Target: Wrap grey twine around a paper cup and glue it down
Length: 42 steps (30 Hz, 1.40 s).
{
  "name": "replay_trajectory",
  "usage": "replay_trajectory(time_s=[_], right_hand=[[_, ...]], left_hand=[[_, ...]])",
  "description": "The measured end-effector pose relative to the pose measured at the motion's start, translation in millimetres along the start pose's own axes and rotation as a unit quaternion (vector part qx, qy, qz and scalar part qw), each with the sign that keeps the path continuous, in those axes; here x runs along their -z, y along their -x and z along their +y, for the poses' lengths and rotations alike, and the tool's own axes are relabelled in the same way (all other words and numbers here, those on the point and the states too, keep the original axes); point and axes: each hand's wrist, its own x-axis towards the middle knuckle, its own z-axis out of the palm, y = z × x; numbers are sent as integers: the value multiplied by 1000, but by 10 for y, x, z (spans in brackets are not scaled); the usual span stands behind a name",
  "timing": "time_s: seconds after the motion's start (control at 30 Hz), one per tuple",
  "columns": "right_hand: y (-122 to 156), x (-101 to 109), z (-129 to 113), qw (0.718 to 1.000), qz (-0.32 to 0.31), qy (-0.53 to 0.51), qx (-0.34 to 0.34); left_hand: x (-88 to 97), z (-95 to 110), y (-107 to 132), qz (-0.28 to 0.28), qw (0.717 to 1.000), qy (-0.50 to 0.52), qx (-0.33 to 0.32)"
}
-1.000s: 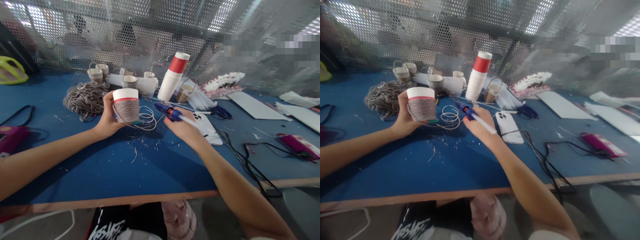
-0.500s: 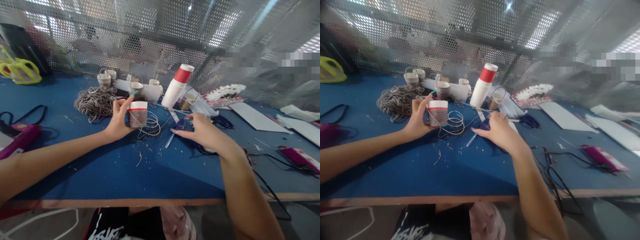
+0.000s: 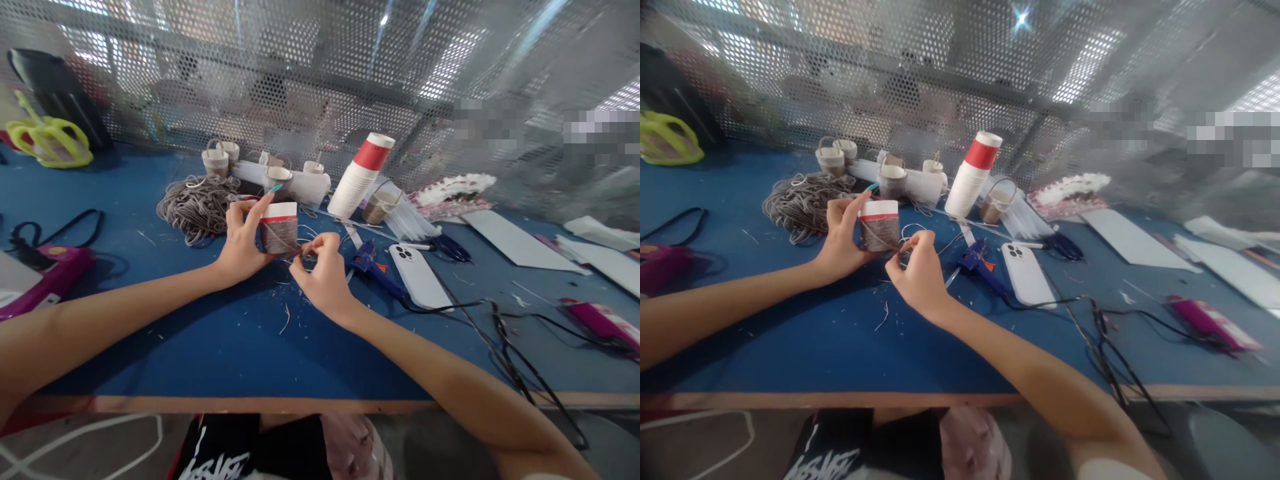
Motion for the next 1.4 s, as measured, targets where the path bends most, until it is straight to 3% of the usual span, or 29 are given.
replay_trajectory(time_s=[0.13, 0.3, 0.4, 0.47, 0.57, 0.67, 0.73, 0.9, 1.07, 1.23, 1.4], right_hand=[[-47, 67, -40, 991, -3, -132, -17], [-106, 202, -112, 930, -131, -303, -158], [-161, 285, -143, 919, -187, -298, -178], [-187, 337, -145, 944, -204, -214, -149], [-196, 416, -123, 984, -175, -27, -25], [-193, 483, -90, 977, -170, 100, 86], [-199, 506, -70, 969, -177, 122, 126], [-219, 506, -62, 972, -104, 80, 197], [-210, 529, -77, 971, -76, 23, 225], [-195, 547, -59, 975, -92, -62, 192], [-169, 533, -62, 962, -124, -192, 148]], left_hand=[[-5, 2, 1, 4, 999, -18, 30], [1, -5, 7, 16, 999, -23, 17], [4, -14, 8, 6, 1000, -15, -4], [4, -12, 10, 3, 1000, -15, -9], [-3, -1, 16, 4, 1000, -20, -12], [-15, -2, 16, 6, 1000, -18, -16], [-15, -13, 9, 7, 1000, -22, -21], [44, -42, -31, -41, 998, 16, -49], [85, -83, -53, -135, 971, 191, -47], [88, -127, -72, -172, 936, 303, -41], [99, -133, -101, -196, 916, 350, -17]])
